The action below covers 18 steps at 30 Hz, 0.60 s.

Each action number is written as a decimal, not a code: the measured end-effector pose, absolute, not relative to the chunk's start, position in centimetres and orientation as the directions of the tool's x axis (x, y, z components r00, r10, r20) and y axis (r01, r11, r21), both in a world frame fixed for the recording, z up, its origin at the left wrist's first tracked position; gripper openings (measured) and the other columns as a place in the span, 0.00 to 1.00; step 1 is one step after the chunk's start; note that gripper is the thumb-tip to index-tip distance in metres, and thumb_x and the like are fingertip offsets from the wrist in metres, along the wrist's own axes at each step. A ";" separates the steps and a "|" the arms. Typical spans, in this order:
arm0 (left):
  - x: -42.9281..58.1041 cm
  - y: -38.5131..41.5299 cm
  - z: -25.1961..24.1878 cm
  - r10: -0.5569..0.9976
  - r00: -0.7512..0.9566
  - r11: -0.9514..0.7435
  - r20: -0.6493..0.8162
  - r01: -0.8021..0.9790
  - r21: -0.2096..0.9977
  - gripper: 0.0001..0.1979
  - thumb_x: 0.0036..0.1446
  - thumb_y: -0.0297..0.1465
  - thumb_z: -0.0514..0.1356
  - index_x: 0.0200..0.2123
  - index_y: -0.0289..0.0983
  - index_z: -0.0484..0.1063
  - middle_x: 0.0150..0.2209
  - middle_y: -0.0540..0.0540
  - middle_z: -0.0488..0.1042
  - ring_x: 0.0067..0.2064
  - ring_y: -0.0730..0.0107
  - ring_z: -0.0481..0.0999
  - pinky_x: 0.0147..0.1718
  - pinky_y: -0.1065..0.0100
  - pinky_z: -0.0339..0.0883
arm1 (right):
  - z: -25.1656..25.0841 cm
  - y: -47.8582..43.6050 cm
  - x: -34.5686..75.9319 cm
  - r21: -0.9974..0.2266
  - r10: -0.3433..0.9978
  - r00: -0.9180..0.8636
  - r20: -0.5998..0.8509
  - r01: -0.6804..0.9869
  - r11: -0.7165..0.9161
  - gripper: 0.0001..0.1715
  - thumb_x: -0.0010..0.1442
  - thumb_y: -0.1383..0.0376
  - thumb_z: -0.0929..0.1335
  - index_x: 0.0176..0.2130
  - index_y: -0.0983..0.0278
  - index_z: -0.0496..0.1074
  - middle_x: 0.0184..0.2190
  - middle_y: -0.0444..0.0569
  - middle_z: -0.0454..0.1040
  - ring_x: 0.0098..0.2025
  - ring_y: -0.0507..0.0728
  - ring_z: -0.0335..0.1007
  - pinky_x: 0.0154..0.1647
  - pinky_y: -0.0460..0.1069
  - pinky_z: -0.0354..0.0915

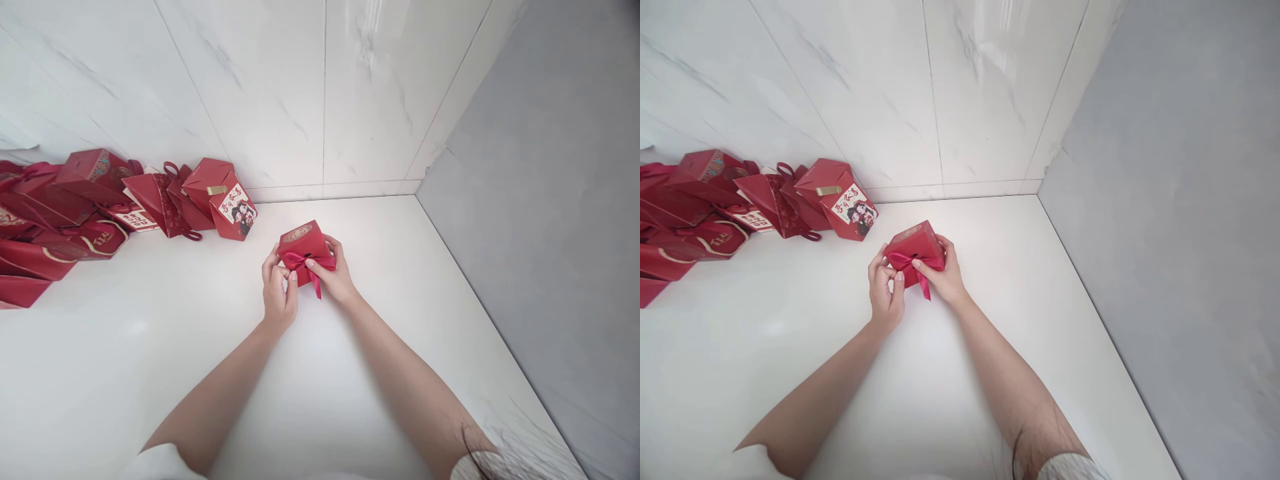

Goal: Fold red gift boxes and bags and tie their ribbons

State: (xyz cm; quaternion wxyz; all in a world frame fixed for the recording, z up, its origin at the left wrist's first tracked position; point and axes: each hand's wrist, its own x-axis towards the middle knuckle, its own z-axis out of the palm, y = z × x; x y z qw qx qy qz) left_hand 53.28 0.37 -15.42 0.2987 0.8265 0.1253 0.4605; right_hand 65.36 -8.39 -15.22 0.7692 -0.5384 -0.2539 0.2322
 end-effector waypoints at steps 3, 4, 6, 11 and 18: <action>53.3 0.4 -15.4 0.488 0.547 -0.781 0.681 -0.076 0.620 0.09 0.70 0.32 0.51 0.34 0.38 0.62 0.64 0.35 0.61 0.69 0.57 0.61 0.61 0.53 0.64 | -15.3 -8.5 65.4 -0.947 0.637 0.758 0.140 -0.085 0.309 0.45 0.49 0.50 0.78 0.59 0.57 0.60 0.58 0.55 0.68 0.58 0.62 0.69 0.59 0.58 0.68; 53.3 0.4 -15.5 0.489 0.547 -0.779 0.679 -0.077 0.622 0.09 0.70 0.32 0.51 0.34 0.38 0.61 0.64 0.35 0.60 0.69 0.57 0.61 0.61 0.53 0.64 | -15.3 -8.5 65.4 -0.948 0.638 0.757 0.140 -0.084 0.307 0.45 0.49 0.50 0.78 0.59 0.57 0.60 0.58 0.55 0.68 0.58 0.62 0.69 0.59 0.58 0.68; 53.3 0.4 -15.5 0.489 0.547 -0.778 0.679 -0.079 0.623 0.09 0.70 0.32 0.51 0.34 0.38 0.61 0.64 0.35 0.60 0.69 0.57 0.61 0.60 0.54 0.65 | -15.3 -8.5 65.4 -0.948 0.637 0.758 0.142 -0.080 0.307 0.44 0.49 0.51 0.78 0.59 0.57 0.61 0.58 0.55 0.67 0.58 0.62 0.69 0.60 0.59 0.68; 53.3 0.4 -15.5 0.496 0.551 -0.768 0.671 -0.082 0.635 0.09 0.70 0.32 0.51 0.34 0.38 0.61 0.65 0.34 0.59 0.68 0.56 0.63 0.58 0.54 0.66 | -15.4 -8.4 65.4 -0.947 0.633 0.759 0.150 -0.074 0.313 0.45 0.50 0.51 0.78 0.59 0.57 0.60 0.59 0.55 0.66 0.59 0.62 0.69 0.60 0.59 0.67; 53.3 0.4 -15.5 0.495 0.561 -0.763 0.663 -0.085 0.641 0.10 0.71 0.33 0.50 0.34 0.39 0.60 0.66 0.33 0.60 0.71 0.55 0.57 0.60 0.52 0.65 | -15.4 -8.4 65.4 -0.949 0.628 0.763 0.153 -0.064 0.309 0.45 0.50 0.52 0.78 0.60 0.57 0.60 0.59 0.56 0.66 0.60 0.62 0.68 0.61 0.59 0.67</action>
